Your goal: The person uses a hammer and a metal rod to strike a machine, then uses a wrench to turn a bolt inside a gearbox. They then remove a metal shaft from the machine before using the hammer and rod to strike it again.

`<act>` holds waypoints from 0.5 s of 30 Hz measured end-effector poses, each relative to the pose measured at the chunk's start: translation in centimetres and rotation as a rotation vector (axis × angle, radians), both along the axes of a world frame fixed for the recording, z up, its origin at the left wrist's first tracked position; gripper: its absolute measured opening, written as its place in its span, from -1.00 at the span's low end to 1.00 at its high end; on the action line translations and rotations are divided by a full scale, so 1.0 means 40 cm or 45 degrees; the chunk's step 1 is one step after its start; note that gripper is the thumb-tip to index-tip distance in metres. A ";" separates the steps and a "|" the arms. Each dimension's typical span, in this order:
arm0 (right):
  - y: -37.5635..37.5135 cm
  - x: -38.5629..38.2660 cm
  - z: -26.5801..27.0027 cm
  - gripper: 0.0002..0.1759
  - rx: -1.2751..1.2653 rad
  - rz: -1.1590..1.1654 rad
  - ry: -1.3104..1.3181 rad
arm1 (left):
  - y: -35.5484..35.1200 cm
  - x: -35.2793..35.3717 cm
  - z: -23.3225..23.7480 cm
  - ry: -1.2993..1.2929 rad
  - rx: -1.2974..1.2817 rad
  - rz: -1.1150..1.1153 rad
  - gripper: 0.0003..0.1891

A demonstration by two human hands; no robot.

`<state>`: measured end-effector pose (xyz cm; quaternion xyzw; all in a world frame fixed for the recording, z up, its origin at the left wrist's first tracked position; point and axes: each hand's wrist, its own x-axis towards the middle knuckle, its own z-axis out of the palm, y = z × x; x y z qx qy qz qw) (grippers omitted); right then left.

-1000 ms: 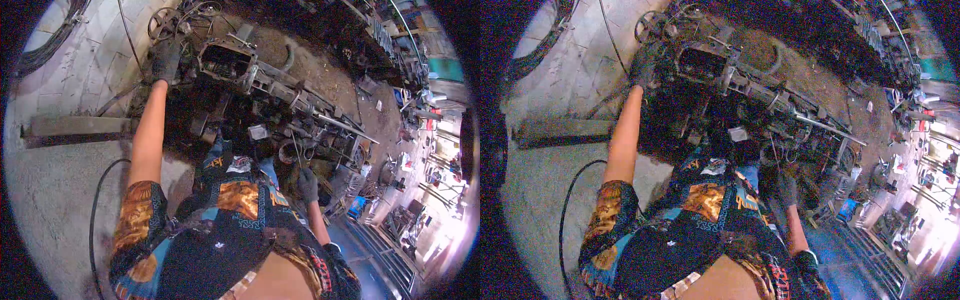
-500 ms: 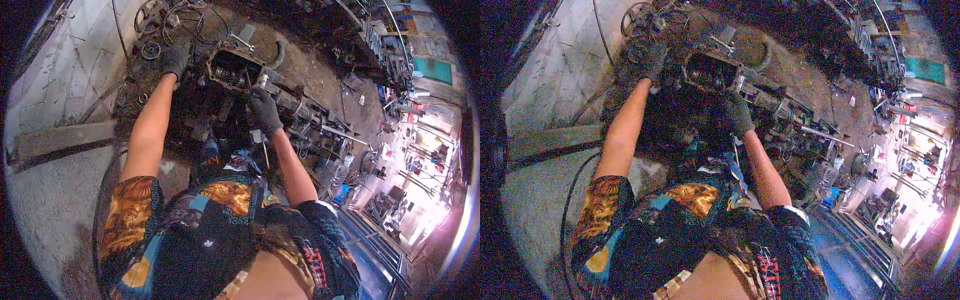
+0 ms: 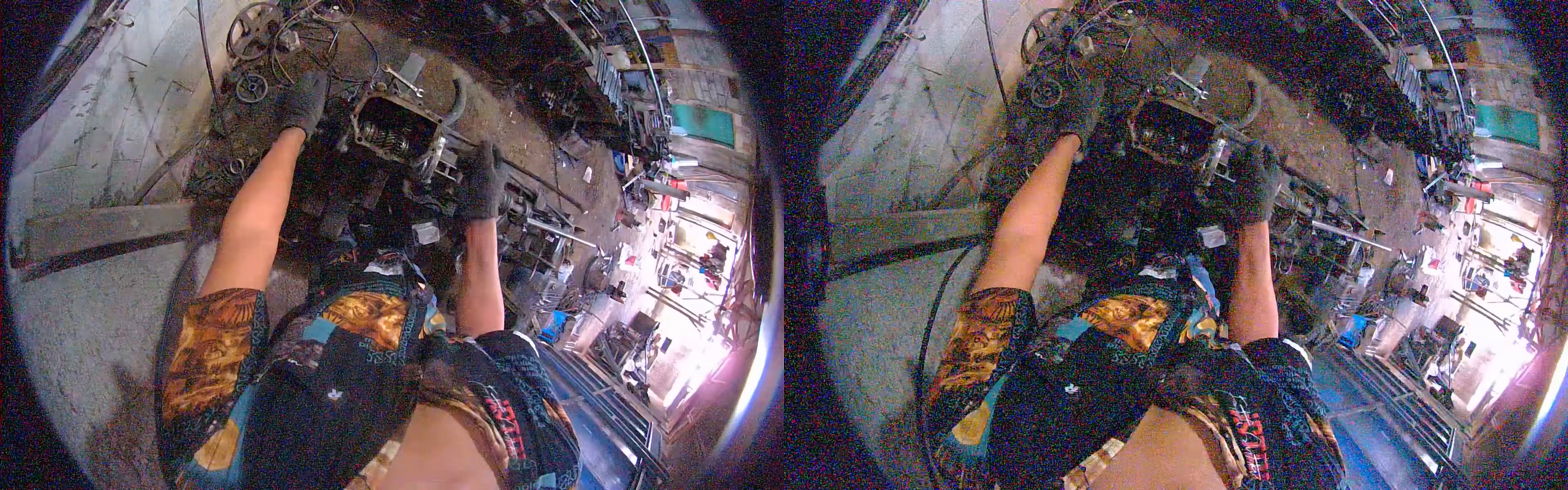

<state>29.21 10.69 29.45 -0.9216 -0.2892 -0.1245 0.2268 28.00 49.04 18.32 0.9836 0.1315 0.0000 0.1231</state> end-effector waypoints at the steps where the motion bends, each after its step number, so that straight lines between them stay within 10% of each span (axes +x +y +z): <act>1: 0.013 -0.009 -0.006 -0.69 -0.002 -0.003 0.001 | -0.001 -0.001 0.006 0.070 0.008 -0.013 -0.62; 3: 0.056 -0.031 -0.025 -0.70 1.021 -0.572 0.945 | 0.005 0.003 -0.029 0.010 0.042 -0.065 -0.62; 7: 0.098 -0.051 -0.081 -0.73 0.336 -0.286 0.489 | 0.067 0.061 -0.329 -0.582 0.105 -0.171 -0.64; 11: 0.087 -0.052 -0.266 -0.80 0.424 -0.248 0.100 | -0.006 0.016 -0.099 -0.381 -0.456 0.198 -0.59; 15: 0.171 -0.055 -0.206 -0.81 0.759 -0.382 0.736 | -0.011 0.020 -0.062 -0.196 -0.529 0.292 -0.53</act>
